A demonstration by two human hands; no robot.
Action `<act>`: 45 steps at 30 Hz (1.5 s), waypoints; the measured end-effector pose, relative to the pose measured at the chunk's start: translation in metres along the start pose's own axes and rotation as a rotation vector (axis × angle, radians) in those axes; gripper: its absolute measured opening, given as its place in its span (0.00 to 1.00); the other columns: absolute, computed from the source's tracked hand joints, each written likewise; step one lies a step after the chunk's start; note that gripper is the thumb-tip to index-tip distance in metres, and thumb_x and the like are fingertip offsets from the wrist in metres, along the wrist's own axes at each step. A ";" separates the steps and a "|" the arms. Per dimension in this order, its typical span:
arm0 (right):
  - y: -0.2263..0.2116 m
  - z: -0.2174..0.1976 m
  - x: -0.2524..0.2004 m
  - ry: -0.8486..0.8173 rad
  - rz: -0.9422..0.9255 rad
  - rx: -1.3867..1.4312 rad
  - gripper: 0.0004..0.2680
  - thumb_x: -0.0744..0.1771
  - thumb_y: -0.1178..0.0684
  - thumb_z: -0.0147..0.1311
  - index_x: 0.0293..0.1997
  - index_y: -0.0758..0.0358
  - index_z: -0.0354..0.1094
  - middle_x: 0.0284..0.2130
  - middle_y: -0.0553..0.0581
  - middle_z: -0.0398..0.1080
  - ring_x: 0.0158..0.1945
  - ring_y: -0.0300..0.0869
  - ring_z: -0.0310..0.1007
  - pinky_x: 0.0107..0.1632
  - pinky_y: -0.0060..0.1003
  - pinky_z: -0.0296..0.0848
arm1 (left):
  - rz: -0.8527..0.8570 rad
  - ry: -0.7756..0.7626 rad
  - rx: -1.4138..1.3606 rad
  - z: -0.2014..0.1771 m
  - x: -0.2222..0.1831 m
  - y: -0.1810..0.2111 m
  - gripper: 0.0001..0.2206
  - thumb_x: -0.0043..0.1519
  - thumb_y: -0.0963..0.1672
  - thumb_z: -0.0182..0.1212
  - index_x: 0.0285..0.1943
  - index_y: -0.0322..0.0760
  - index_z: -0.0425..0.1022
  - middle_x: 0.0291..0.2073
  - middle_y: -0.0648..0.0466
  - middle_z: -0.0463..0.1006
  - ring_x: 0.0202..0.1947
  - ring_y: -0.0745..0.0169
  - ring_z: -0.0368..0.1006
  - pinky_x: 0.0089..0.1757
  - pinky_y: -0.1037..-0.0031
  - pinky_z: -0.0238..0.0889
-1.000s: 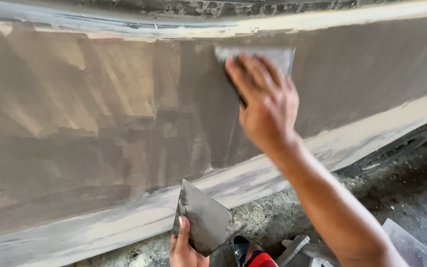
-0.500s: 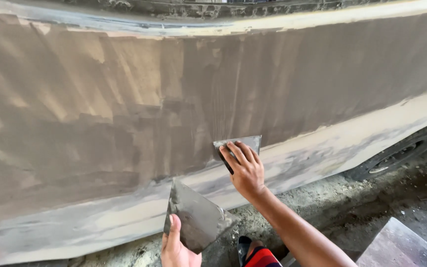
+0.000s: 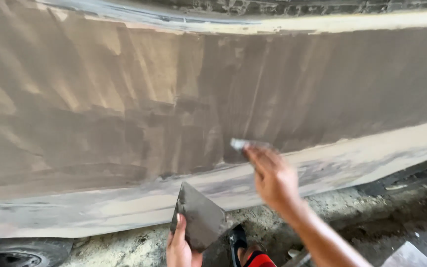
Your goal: The person scoops a gray paste from a can using a stick and transfers it onto a metal putty knife. They then apply the paste to the side panel of a vehicle, smoothing it out with the knife to fill imperfections.
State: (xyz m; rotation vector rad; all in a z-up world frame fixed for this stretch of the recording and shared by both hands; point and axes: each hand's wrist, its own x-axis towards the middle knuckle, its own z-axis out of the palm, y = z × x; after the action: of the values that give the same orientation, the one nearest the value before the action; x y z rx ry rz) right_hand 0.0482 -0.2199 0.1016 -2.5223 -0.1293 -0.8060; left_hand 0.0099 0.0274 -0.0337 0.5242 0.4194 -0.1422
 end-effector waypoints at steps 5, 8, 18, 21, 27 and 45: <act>-0.026 -0.085 0.085 0.343 -0.371 -0.447 0.12 0.70 0.61 0.52 0.60 0.60 0.74 0.55 0.58 0.75 0.59 0.48 0.74 0.59 0.45 0.75 | -0.047 0.054 0.022 0.040 -0.016 0.004 0.22 0.63 0.48 0.58 0.61 0.27 0.70 0.54 0.41 0.78 0.53 0.44 0.76 0.53 0.51 0.69; -0.045 -0.111 0.120 0.402 -0.443 -0.559 0.12 0.70 0.62 0.54 0.61 0.59 0.75 0.58 0.55 0.74 0.64 0.48 0.72 0.63 0.46 0.72 | -0.065 0.052 0.022 0.047 -0.016 0.005 0.21 0.63 0.48 0.58 0.60 0.28 0.70 0.54 0.42 0.78 0.53 0.45 0.76 0.53 0.51 0.69; -0.020 -0.053 0.099 0.307 -0.379 -0.550 0.14 0.68 0.61 0.59 0.60 0.57 0.74 0.57 0.53 0.74 0.62 0.45 0.71 0.62 0.44 0.72 | -0.082 0.005 0.044 0.035 -0.010 0.009 0.23 0.62 0.49 0.57 0.63 0.31 0.69 0.54 0.44 0.79 0.55 0.47 0.76 0.55 0.51 0.69; -0.012 -0.025 0.064 0.291 -0.362 -0.549 0.14 0.66 0.61 0.59 0.59 0.57 0.75 0.56 0.52 0.74 0.62 0.46 0.71 0.63 0.45 0.71 | -0.067 0.010 0.057 0.029 -0.003 0.006 0.22 0.64 0.49 0.58 0.62 0.28 0.69 0.54 0.43 0.78 0.54 0.45 0.75 0.54 0.49 0.67; -0.003 0.014 0.030 0.300 -0.309 -0.507 0.16 0.65 0.61 0.56 0.60 0.59 0.74 0.55 0.54 0.75 0.61 0.48 0.72 0.64 0.47 0.69 | -0.106 0.051 0.077 0.046 -0.014 0.011 0.19 0.64 0.47 0.56 0.60 0.30 0.71 0.53 0.43 0.78 0.54 0.46 0.76 0.54 0.49 0.68; 0.061 0.114 -0.095 0.074 -0.189 -0.195 0.14 0.65 0.65 0.54 0.55 0.58 0.74 0.50 0.54 0.78 0.54 0.44 0.78 0.55 0.42 0.78 | -0.019 0.131 -0.002 0.014 -0.014 0.010 0.21 0.61 0.47 0.60 0.61 0.30 0.68 0.54 0.44 0.79 0.55 0.48 0.76 0.54 0.51 0.69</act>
State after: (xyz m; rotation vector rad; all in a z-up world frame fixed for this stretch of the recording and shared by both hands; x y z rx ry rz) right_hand 0.0434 -0.2144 -0.0587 -2.6873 -0.2800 -1.0297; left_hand 0.0041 0.0287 -0.0121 0.5293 0.5527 -0.1264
